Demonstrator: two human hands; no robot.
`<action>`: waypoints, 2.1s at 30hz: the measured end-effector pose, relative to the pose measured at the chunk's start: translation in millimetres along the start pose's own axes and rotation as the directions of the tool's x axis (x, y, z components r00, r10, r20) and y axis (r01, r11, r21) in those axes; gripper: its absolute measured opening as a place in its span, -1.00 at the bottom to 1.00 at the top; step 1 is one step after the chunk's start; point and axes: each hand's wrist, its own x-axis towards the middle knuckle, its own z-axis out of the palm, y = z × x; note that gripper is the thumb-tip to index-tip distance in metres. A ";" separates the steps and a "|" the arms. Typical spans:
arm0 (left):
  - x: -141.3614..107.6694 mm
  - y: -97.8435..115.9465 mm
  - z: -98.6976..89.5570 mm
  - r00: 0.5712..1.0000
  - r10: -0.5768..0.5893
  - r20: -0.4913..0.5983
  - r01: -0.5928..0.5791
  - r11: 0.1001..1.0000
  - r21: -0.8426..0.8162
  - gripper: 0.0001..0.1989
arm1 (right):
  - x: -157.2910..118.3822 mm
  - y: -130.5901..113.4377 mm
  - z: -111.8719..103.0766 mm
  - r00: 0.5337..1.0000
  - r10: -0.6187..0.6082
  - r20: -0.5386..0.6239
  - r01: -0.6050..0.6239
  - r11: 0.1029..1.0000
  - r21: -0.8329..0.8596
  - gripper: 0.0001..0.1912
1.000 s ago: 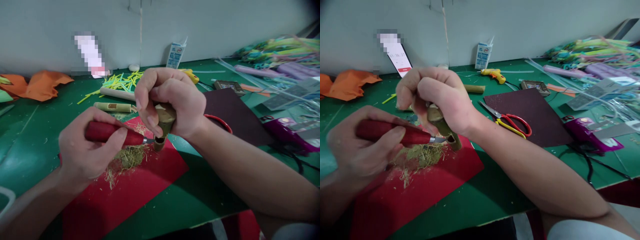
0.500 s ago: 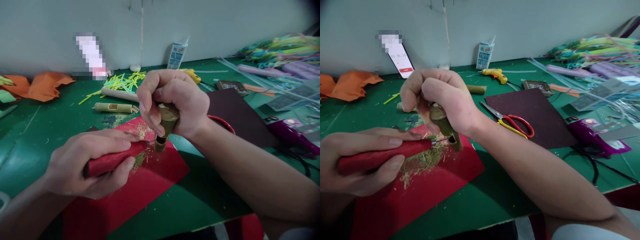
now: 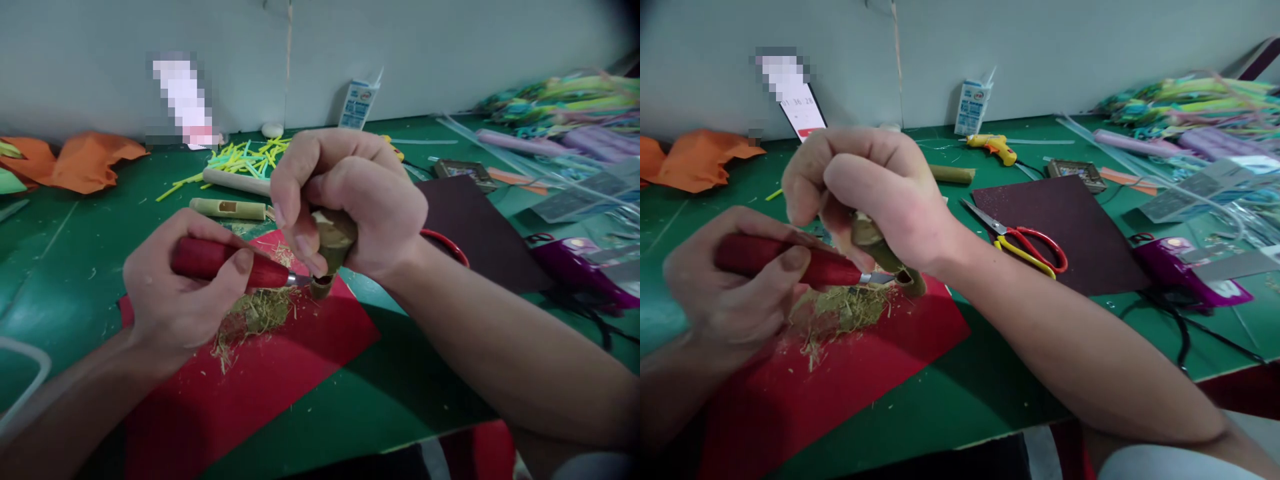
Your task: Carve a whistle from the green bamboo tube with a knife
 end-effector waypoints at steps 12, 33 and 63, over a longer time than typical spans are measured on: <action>-7.1 8.9 -32.7 0.717 0.525 0.459 -0.545 0.832 -0.100 -0.78 | 1.6 1.7 -8.7 0.998 -0.028 -0.056 0.032 0.998 0.061 -0.77; -7.5 17.9 -40.5 0.742 0.124 0.659 -0.384 0.884 0.266 -0.72 | -4.2 3.8 -1.5 0.984 0.046 -0.171 -0.053 0.998 -0.040 -0.79; -14.0 0.9 -39.4 0.766 0.202 0.610 -0.406 0.888 0.215 -0.57 | -7.6 -4.2 -7.9 0.988 0.114 -0.107 -0.119 0.992 -0.037 -0.78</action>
